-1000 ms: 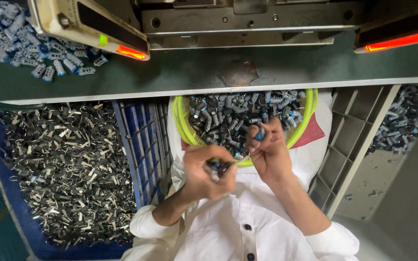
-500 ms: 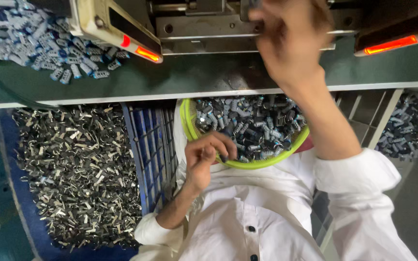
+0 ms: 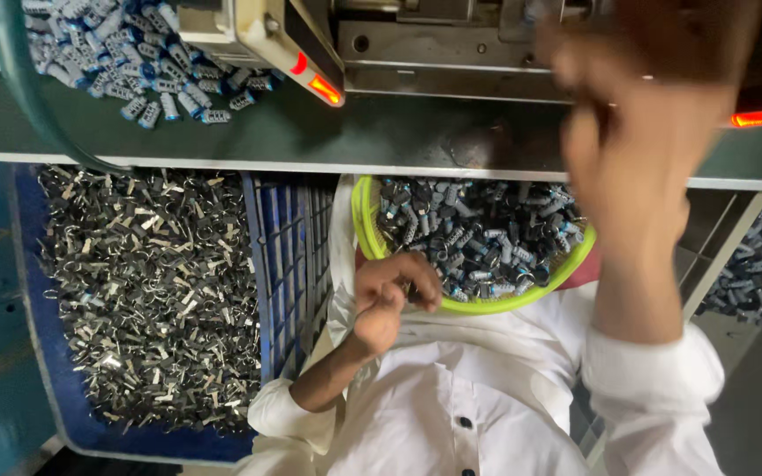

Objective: The person picks small blue and black electronic components one at a time from a green basket, turns and checks each in their fingers, and places them into the machine in front of them, occasionally reaching into the basket to gather more parts.

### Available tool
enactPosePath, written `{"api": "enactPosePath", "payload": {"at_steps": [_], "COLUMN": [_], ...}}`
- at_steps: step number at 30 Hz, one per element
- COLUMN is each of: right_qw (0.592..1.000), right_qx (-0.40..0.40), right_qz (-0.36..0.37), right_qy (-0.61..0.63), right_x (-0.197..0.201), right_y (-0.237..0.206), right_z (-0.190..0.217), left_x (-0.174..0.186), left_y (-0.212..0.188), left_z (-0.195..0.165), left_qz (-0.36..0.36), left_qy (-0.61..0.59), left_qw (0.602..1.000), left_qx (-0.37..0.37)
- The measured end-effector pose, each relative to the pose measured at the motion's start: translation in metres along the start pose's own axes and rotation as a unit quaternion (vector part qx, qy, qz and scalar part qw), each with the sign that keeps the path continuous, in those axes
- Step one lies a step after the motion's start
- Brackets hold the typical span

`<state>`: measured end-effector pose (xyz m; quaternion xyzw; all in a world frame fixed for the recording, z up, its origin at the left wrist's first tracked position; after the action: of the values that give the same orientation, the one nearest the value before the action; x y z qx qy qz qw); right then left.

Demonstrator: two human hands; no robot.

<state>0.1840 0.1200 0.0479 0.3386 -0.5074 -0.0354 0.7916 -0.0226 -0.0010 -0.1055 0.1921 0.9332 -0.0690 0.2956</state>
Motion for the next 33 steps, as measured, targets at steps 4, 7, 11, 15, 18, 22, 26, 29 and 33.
{"api": "enactPosePath", "payload": {"at_steps": [4,7,11,15,18,22,26,29,33], "right_qw": [0.951,0.882,0.859,0.868,0.573,0.642,0.529,0.365,0.512], "right_qx": [-0.08,-0.27,-0.358,-0.315,-0.473,-0.368,-0.437,-0.515,-0.426], "right_qz": [0.076,0.076,-0.054,-0.083,-0.196,-0.172,-0.19,-0.204,-0.188], "right_qy": [0.289,0.38,0.362,0.375,0.64,0.65,0.703,0.748,0.722], "right_x": [-0.026,-0.065,-0.064,-0.056,-0.076,-0.079,-0.099,-0.111,-0.087], "right_y": [-0.074,-0.143,-0.193,-0.194,-0.21,-0.202,-0.214,-0.224,-0.189], "right_z": [0.063,0.072,0.062,0.057,0.046,0.05,0.048,0.047,0.026], "left_x": [-0.003,-0.012,-0.024,-0.037,-0.043,-0.049,-0.065,-0.048,0.002], "left_y": [0.007,0.018,0.024,0.036,0.032,0.02,0.018,-0.004,-0.021], "left_z": [-0.019,-0.024,-0.045,-0.037,-0.045,-0.058,-0.078,-0.121,-0.137], "left_qz": [-0.036,-0.013,-0.075,-0.031,-0.014,-0.008,0.051,0.116,0.165], "left_qy": [-0.05,-0.009,0.224,0.269,0.392,0.499,0.55,0.252,-0.187], "left_qw": [0.993,0.999,0.966,0.959,0.885,0.767,0.772,0.93,0.951], "left_qx": [-0.104,-0.047,-0.101,-0.086,-0.252,-0.404,-0.316,-0.241,-0.181]}}
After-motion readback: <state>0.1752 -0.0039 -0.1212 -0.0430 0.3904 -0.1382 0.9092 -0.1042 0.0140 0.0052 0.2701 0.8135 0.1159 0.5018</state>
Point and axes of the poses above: each hand's wrist, its own y-axis towards the middle knuckle, its own x-axis out of the back of the hand, z = x × y, the point moved 6 cm from there along y, towards the middle knuckle, and after that the axes turned 5 degrees about x, right-handed, at the moved point
